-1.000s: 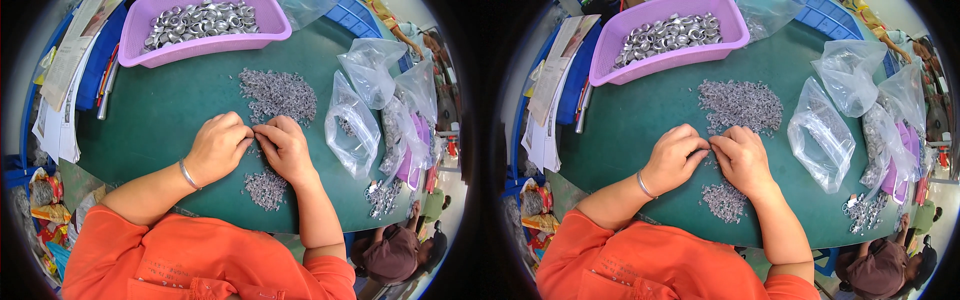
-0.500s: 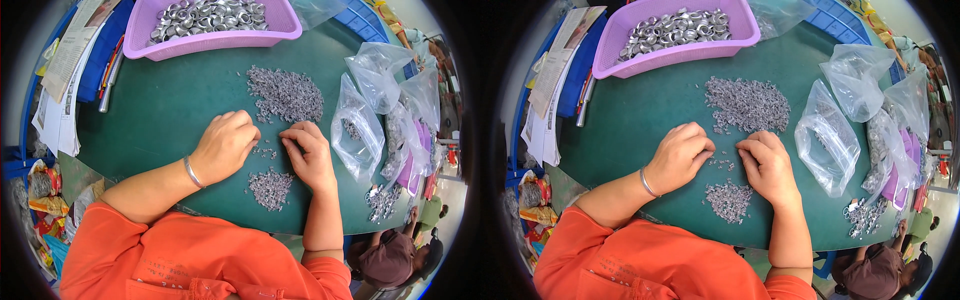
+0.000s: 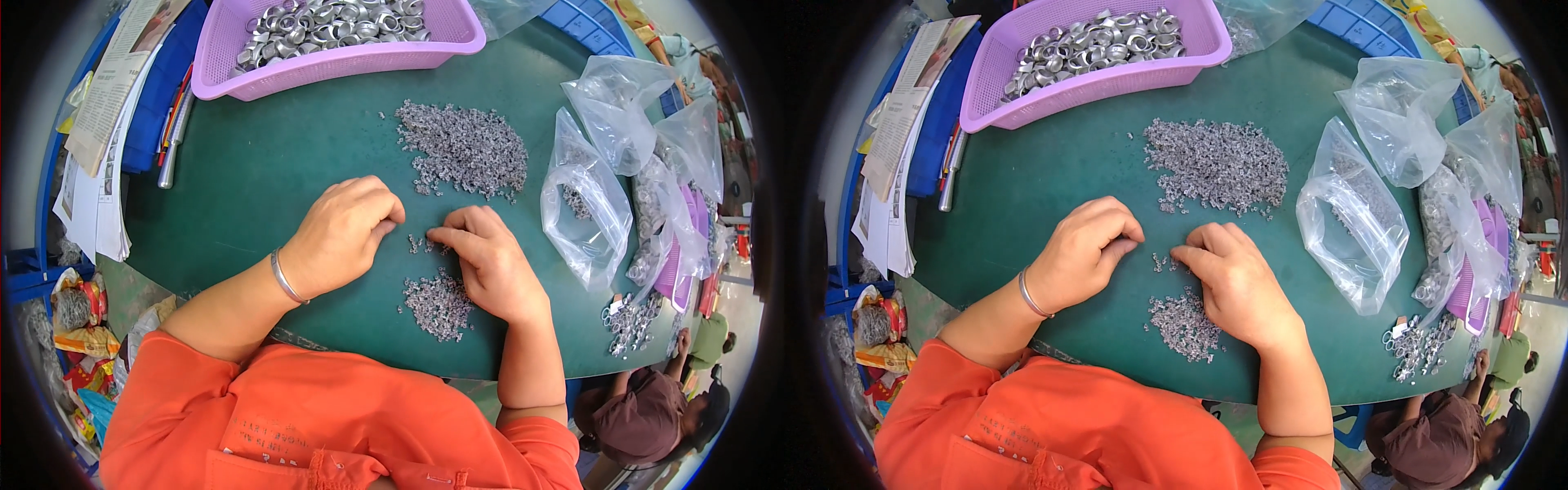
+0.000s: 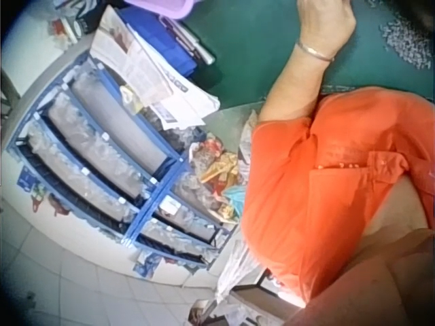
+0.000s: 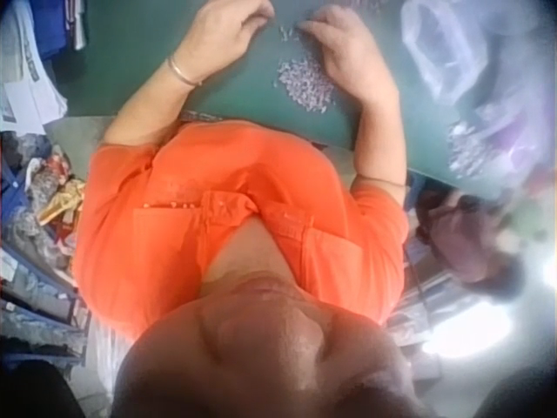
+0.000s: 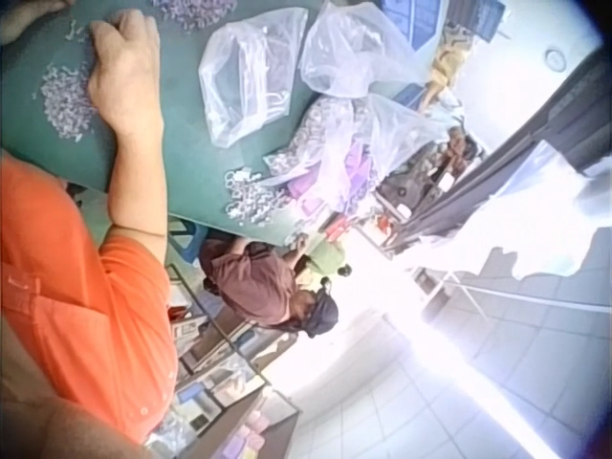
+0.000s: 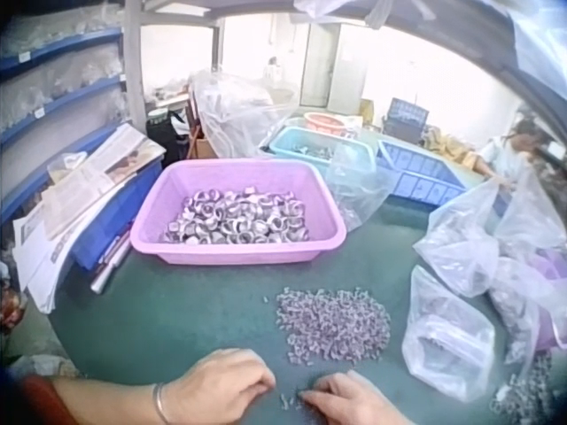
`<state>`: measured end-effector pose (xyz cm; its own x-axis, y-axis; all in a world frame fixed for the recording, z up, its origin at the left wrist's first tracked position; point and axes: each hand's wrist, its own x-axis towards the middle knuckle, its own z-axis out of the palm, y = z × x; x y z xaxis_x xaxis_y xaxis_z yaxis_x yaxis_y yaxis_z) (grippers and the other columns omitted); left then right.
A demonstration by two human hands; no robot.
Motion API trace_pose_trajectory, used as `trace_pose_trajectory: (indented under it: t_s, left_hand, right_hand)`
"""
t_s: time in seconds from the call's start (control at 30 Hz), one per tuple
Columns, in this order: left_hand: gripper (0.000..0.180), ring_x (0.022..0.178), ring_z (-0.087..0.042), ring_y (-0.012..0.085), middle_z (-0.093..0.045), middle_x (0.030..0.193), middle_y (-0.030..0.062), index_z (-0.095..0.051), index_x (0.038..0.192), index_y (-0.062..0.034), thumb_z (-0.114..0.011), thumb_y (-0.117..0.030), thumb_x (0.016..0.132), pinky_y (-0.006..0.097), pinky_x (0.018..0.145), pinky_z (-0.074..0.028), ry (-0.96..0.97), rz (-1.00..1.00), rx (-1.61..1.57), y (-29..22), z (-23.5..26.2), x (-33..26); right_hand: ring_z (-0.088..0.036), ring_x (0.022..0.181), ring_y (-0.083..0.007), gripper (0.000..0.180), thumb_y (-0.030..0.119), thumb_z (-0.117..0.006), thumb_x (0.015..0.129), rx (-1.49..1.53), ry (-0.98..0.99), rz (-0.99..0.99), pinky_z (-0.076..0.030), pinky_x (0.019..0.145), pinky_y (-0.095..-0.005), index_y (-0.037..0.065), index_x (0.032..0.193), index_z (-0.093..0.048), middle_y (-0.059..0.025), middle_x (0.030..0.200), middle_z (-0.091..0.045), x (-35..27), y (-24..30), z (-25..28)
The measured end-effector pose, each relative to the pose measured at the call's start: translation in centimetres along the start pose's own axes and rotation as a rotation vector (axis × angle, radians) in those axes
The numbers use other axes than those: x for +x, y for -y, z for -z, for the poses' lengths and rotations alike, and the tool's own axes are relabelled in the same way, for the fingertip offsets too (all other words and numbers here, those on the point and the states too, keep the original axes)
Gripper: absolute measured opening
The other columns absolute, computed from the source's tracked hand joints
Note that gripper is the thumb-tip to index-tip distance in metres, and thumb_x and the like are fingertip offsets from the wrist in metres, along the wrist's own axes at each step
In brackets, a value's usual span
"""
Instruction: The person assembles small metal parts by picking them up from a pile and joining pairs together by hand before placing them into a separate pile.
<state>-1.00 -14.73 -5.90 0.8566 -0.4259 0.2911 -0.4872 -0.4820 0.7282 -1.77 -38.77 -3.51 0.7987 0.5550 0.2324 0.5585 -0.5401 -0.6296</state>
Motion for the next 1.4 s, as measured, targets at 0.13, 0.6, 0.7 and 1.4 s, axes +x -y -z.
trace_pose_trajectory:
  t_s: [0.13,0.6,0.7,1.4]
  left_hand:
    - [0.016,0.088,-0.063,0.0288,-0.063,0.093,0.0069,-0.069,0.093,-0.0068,-0.077,-0.002,0.08,0.039,0.08,-0.047,-0.013,-0.046,0.069,-0.4,-0.2,0.3]
    - [0.011,0.081,-0.063,0.0303,-0.062,0.094,0.0119,-0.068,0.096,-0.0018,-0.071,0.001,0.087,0.038,0.073,-0.052,-0.047,0.074,-0.114,-0.6,-0.5,0.5]
    - [0.013,0.084,-0.063,0.0311,-0.062,0.097,0.0125,-0.068,0.099,-0.0017,-0.07,0.002,0.086,0.039,0.075,-0.053,-0.079,0.12,-0.053,-0.5,-0.5,0.4]
    - [0.013,0.083,-0.064,0.0293,-0.063,0.09,0.0096,-0.072,0.094,-0.0031,-0.076,0.001,0.082,0.039,0.074,-0.053,0.005,-0.027,0.025,-0.3,-0.3,0.4]
  right_hand:
    - [-0.06,0.092,-0.0348,0.041,-0.013,-0.06,0.072,0.035,-0.001,-0.048,-0.051,0.083,-0.0416,0.0,0.11,-0.072,-0.0136,0.101,-0.064,-0.1,-0.2,0.1]
    - [-0.058,0.112,-0.0409,0.049,-0.016,-0.055,0.076,-0.075,-0.13,-0.008,-0.049,0.1,-0.0438,-0.005,0.123,-0.064,-0.0214,0.124,-0.061,1.8,-0.1,-1.4]
    - [-0.058,0.112,-0.0406,0.05,-0.016,-0.055,0.075,0.141,-0.049,-0.04,-0.048,0.1,-0.0436,-0.005,0.123,-0.065,-0.0205,0.123,-0.062,1.4,-0.6,-1.4]
    - [-0.059,0.086,-0.03,0.013,0.003,-0.075,0.081,-0.091,-0.103,0.001,-0.047,0.079,-0.04,0.005,0.093,-0.071,-0.0072,0.093,-0.063,0.2,-0.2,-1.2]
